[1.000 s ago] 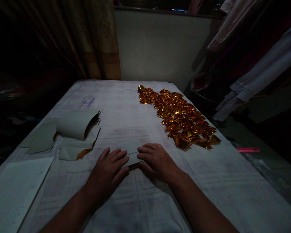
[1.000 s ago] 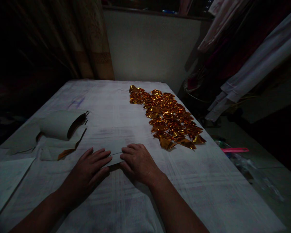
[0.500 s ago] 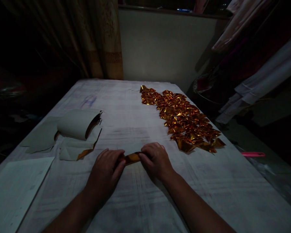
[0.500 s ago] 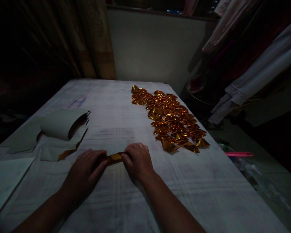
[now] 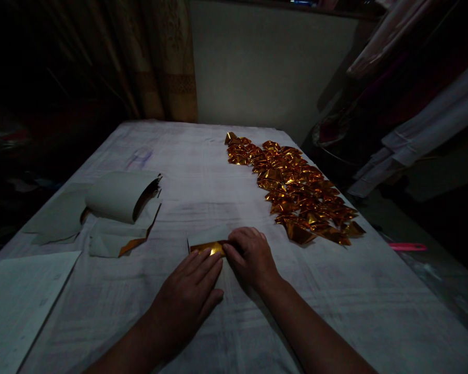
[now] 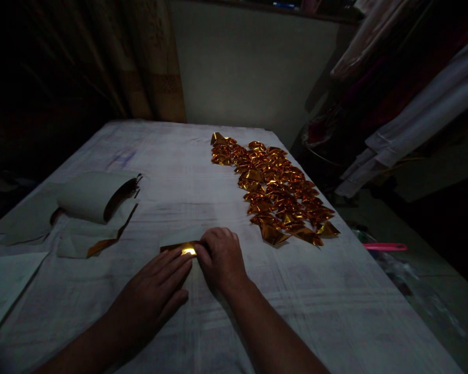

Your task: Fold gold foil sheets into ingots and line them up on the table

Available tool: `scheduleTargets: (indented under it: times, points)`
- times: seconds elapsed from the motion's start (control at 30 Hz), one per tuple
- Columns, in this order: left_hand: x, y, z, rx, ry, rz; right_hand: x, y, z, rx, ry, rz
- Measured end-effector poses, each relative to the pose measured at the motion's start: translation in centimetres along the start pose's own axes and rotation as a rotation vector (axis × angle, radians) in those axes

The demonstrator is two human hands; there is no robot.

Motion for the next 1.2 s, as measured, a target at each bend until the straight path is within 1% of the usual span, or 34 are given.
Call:
scheduleTargets:
  times: [0.2, 0.43, 0.53, 0.73, 0.83, 0.97, 1.07, 1.2]
  points:
    - [0.0, 0.0, -0.1, 0.013, -0.053, -0.013, -0.1, 0.0, 0.1, -0.008, 0.001, -0.024]
    - [0.2, -0.1, 0.0, 0.02, -0.006, 0.0, -0.3, -0.1, 0.2, -0.007, 0.002, -0.043]
    - [0.1, -0.1, 0.1, 0.013, -0.026, 0.001, -0.5, -0.1, 0.2, -0.016, 0.011, -0.056]
    - [0.1, 0.0, -0.2, 0.02, -0.046, 0.008, -0.9, 0.1, 0.4, -0.064, -0.003, -0.073]
    - [0.3, 0.0, -0.3, 0.024, -0.037, 0.016, -0.7, 0.2, 0.7, -0.083, -0.032, -0.043]
    - [0.3, 0.1, -0.5, 0.034, -0.024, 0.023, 0.2, 0.3, 0.5, -0.041, 0.0, 0.019]
    - [0.4, 0.2, -0.6, 0.038, -0.011, 0.041, 0.2, 0.3, 0.4, -0.009, 0.053, -0.012]
    - [0.3, 0.1, -0.7, 0.055, -0.005, 0.033, 0.3, 0.3, 0.2, 0.018, 0.085, -0.036]
Point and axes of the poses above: each hand's wrist, its own y-axis away from the middle knuckle, its own z-axis out of the back of the hand, x = y × z, the point moved 10 cm from there along -y, towards the middle knuckle, and after that the axes turned 1 degree about -x, right-handed, at the moved point
